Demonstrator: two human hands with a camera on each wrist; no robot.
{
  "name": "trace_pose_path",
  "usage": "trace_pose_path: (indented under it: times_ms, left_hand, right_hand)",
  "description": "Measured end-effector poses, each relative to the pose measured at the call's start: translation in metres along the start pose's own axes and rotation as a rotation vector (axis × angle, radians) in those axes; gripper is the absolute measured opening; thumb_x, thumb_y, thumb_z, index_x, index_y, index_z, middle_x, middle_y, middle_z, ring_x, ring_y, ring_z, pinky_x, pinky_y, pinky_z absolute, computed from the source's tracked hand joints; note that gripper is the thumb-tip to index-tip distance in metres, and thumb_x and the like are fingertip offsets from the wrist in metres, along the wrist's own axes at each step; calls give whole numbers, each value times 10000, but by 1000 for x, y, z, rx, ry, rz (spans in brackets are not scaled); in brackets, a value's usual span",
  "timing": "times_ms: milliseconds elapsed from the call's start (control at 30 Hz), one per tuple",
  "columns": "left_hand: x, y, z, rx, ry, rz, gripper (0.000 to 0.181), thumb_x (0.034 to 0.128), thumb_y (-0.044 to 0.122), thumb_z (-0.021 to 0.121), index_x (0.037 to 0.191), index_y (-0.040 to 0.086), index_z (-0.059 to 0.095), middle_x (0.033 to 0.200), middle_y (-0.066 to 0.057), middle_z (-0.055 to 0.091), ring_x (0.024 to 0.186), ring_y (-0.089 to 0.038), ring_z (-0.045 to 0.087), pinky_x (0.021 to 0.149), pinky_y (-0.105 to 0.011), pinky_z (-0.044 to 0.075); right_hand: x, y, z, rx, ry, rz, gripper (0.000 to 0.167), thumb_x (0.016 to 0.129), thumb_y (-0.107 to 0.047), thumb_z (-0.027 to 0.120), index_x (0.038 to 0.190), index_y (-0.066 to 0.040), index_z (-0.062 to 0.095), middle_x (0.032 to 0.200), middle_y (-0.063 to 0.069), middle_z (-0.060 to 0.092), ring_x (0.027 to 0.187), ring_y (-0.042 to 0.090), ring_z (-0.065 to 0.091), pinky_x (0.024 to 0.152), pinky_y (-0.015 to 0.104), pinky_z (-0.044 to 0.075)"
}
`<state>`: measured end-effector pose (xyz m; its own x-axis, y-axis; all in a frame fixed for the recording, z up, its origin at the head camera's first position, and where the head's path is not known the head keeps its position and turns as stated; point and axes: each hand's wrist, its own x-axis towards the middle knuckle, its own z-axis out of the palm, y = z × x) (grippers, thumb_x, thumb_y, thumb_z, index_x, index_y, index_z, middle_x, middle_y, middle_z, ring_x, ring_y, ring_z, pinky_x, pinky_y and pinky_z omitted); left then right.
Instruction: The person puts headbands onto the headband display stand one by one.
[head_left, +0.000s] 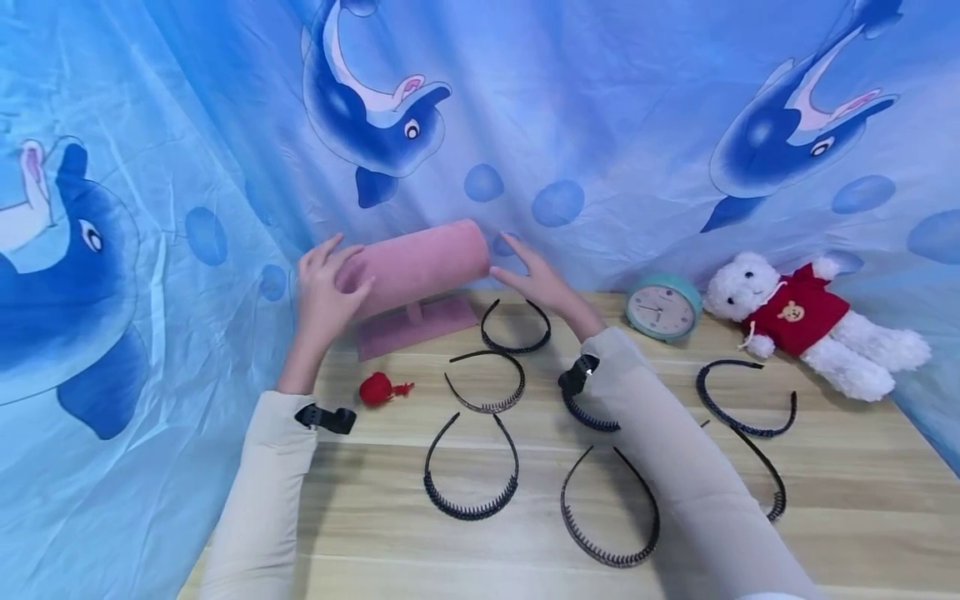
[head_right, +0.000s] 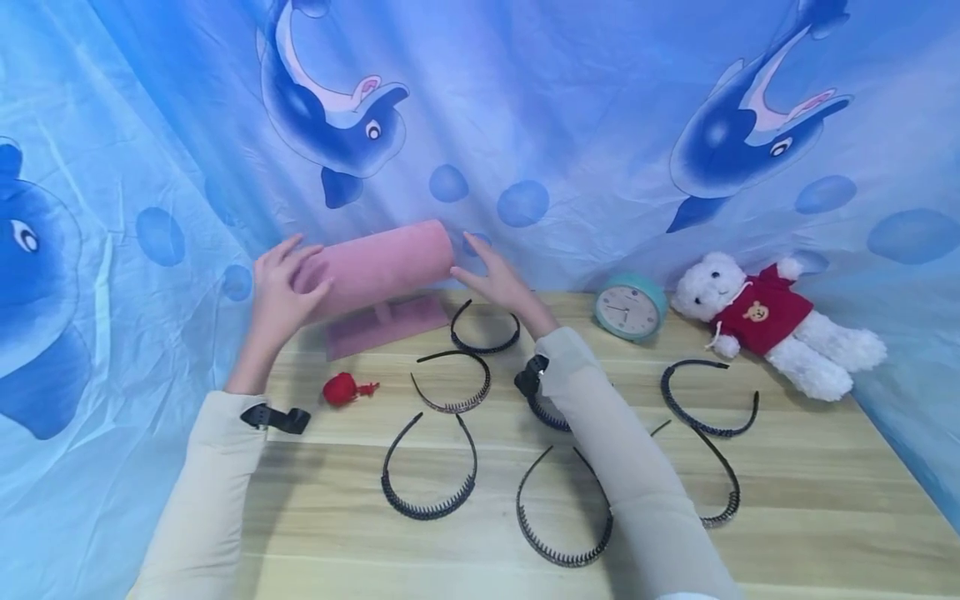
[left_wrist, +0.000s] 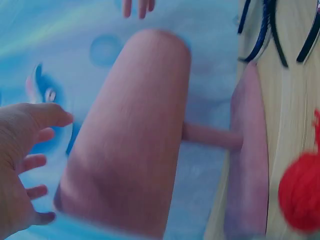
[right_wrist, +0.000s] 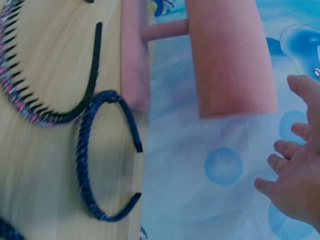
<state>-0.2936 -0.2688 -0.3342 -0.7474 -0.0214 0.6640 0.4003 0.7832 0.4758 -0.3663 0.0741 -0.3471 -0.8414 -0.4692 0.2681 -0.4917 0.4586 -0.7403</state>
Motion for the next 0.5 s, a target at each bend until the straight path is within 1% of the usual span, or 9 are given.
trace_pose_path:
  times_ms: [67, 133, 200, 267, 367, 433, 500]
  left_hand:
    - [-4, -12, -11, -28, -36, -73, 492, 858, 132, 805, 1323, 50, 666, 1572, -209, 434, 1454, -484, 274, 1155, -681, 226]
    - [-8, -20, -22, -66, -88, -152, 525, 867, 153, 809, 1360, 75, 647, 1603, -189, 386, 1480, -465, 229, 1144, -700, 224]
    - [-11, -26, -31, -125, -139, -219, 557, 880, 174, 805, 1400, 95, 621, 1615, -176, 349, 1494, -433, 221, 1148, -698, 259]
    - [-13, -30, -38, -183, -181, -272, 582, 891, 179, 797, 1434, 116, 595, 1620, -162, 324, 1493, -401, 243, 1139, -681, 324]
    - [-13, -33, -45, -244, -229, -311, 611, 899, 169, 788, 1467, 131, 565, 1623, -151, 306, 1474, -373, 301, 1102, -633, 417]
    - [-12, -35, -47, -255, -241, -325, 623, 897, 157, 790, 1474, 140, 558, 1626, -140, 310, 1467, -367, 322, 1097, -599, 440]
    - [-11, -36, -48, -251, -244, -336, 628, 892, 148, 794, 1474, 147, 559, 1620, -131, 324, 1456, -361, 341, 1094, -575, 453]
  right_hand:
    - [6, -3, 4, 44, 1, 16, 761, 1017, -425, 593, 1643, -279, 185, 1707, 47, 220, 1565, 303, 222, 1252, 557, 220]
    - [12, -6, 7, 71, -2, 28, 762, 1014, -412, 605, 1642, -280, 194, 1701, 31, 241, 1552, 319, 256, 1240, 569, 243]
    - [18, -8, 11, 79, -9, 34, 766, 1015, -394, 610, 1644, -257, 195, 1701, 28, 240, 1555, 324, 247, 1246, 562, 233]
    - [23, -10, 15, 99, -22, 25, 768, 1019, -361, 612, 1645, -214, 192, 1707, 28, 221, 1569, 315, 208, 1265, 532, 200]
    - [27, -12, 20, 123, -35, 24, 773, 1021, -334, 615, 1645, -200, 180, 1712, 14, 191, 1588, 261, 142, 1290, 460, 136]
    - [29, -12, 23, 151, -36, 20, 775, 1018, -311, 624, 1644, -205, 179, 1715, 9, 176, 1591, 244, 121, 1294, 430, 120]
    - [29, -10, 27, 155, -31, 9, 776, 1016, -285, 630, 1643, -202, 179, 1714, 13, 169, 1589, 246, 127, 1292, 420, 133]
